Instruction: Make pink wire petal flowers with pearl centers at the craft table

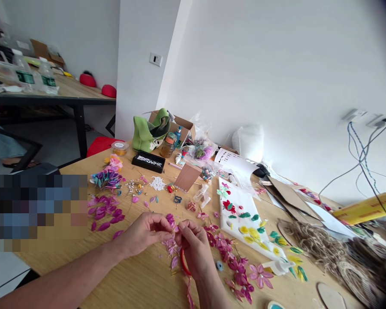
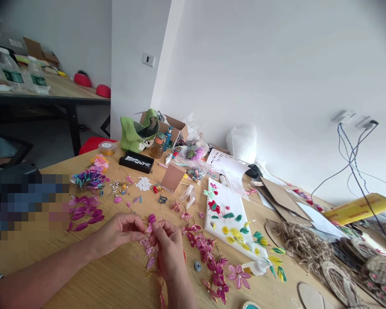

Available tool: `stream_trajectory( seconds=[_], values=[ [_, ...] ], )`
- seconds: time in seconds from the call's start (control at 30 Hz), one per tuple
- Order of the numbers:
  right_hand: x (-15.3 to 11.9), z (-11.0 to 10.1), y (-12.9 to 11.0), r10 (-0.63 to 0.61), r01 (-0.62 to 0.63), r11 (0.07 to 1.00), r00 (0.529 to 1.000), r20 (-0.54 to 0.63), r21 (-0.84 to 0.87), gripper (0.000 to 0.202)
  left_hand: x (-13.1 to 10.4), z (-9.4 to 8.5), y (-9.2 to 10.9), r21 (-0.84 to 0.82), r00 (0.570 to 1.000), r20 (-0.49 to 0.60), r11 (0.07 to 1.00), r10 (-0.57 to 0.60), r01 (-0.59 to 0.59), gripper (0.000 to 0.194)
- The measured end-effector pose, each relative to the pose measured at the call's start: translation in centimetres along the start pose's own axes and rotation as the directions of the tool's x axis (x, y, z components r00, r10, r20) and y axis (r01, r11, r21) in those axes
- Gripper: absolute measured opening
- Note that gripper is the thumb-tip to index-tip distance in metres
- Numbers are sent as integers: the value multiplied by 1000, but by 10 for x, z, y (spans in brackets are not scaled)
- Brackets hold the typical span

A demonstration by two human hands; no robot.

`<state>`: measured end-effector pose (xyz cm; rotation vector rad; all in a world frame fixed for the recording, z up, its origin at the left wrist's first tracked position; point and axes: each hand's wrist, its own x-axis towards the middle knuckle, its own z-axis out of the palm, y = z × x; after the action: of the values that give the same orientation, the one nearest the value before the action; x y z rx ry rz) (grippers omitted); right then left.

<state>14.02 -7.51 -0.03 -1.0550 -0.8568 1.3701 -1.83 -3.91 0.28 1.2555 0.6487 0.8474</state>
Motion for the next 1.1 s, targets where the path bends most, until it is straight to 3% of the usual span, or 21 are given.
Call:
stream_trajectory(
  seconds=[0.37, 0.73, 0.93, 1.1],
  values=[
    [-2, 1, 0, 23, -24, 999, 998, 56, 21, 32, -3, 2, 11, -128, 993, 85, 987, -85, 96, 24],
    [-2, 0, 2, 68, -74, 997, 987, 148, 32, 32, -3, -4, 1, -36, 983, 184, 999, 13, -6, 18],
    [-1, 0, 1, 51, -53, 999, 989, 141, 13, 35, -4, -4, 4, -40, 987, 163, 999, -8, 15, 19],
    [3, -7, -2, -129, 127, 991, 991, -45, -39, 41, 0, -18, 13, -108, 998, -55, 993, 36, -42, 19]
  ],
)
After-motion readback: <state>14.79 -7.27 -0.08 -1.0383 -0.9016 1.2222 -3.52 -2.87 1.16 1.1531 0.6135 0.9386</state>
